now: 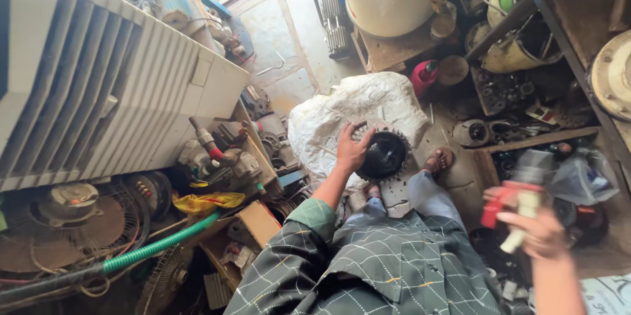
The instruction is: The person sits on the workshop floor with an electric motor stator on their lap and uses pliers to grip and pull the old copper windings out of the stator slots. They work the wires loose one at a time, set extracted wire aside, and finally lift and reposition the motor housing.
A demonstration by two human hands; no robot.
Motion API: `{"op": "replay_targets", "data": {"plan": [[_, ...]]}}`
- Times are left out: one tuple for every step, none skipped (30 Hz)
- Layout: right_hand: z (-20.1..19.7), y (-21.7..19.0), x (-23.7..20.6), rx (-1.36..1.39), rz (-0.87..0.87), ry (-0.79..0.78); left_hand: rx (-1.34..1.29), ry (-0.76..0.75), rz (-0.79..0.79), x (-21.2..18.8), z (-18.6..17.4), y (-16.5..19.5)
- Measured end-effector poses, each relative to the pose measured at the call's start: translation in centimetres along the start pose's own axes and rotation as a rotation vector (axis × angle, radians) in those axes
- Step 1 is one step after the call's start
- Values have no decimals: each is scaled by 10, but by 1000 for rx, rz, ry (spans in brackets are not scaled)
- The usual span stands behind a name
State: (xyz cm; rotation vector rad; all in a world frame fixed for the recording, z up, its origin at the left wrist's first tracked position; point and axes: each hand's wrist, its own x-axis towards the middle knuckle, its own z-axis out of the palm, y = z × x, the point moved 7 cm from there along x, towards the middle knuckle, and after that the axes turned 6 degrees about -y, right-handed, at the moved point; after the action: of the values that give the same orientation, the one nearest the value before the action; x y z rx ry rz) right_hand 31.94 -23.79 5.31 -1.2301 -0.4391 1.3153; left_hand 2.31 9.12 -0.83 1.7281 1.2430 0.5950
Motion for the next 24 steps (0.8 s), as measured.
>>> {"op": "replay_targets", "data": {"plan": [[27,10,21,54,80,-89,-17,-6,-19,6,-1,-4],[50,13,40,-24,133,-219,-34,-15,-39,13,-1,-9],[69,16,57,-101,189,-351,-51,-24,-62,19,0,-13],[82,25,71,-44,307,-384,-57,-30,-87,25,1,-16],[91,30,82,17,431,-409,-64,-42,-116,31,3,-15],[99,24,93,-81,386,-503,-75,-56,-147,36,9,-12],[110,20,95,-178,350,-595,-35,-61,-96,38,6,-2],[114,22,96,-162,414,-626,15,-33,-40,35,1,7],[156,75,186,-143,493,-653,134,28,-68,107,-29,-64],[157,116,210,-84,626,-641,70,4,-82,119,-33,-79],[156,118,205,-30,743,-630,-31,-54,-177,108,-23,-94],[154,116,203,-24,796,-612,-129,-99,-260,105,-18,-101],[148,100,205,-22,843,-603,-123,-71,-194,109,-14,-84],[148,97,206,-23,889,-601,-112,-38,-127,112,-16,-78],[149,96,211,-36,909,-595,-96,-6,-61,113,-18,-73],[149,89,213,-49,927,-591,-86,1,-64,112,-17,-67],[146,78,212,-61,939,-588,-74,7,-61,112,-14,-56],[147,75,214,-67,941,-599,-62,14,-58,111,-13,-54],[142,58,212,-74,946,-611,-61,27,-49,110,-9,-35],[141,57,214,-75,950,-618,-60,33,-39,108,-8,-34],[139,53,217,-120,958,-634,-60,41,-26,107,-7,-29],[136,54,220,-165,963,-652,-80,25,-47,107,-5,-31],[134,53,225,-211,969,-673,-100,12,-70,106,-3,-32],[132,53,229,-238,952,-702,-118,-2,-93,105,-1,-35]]}}
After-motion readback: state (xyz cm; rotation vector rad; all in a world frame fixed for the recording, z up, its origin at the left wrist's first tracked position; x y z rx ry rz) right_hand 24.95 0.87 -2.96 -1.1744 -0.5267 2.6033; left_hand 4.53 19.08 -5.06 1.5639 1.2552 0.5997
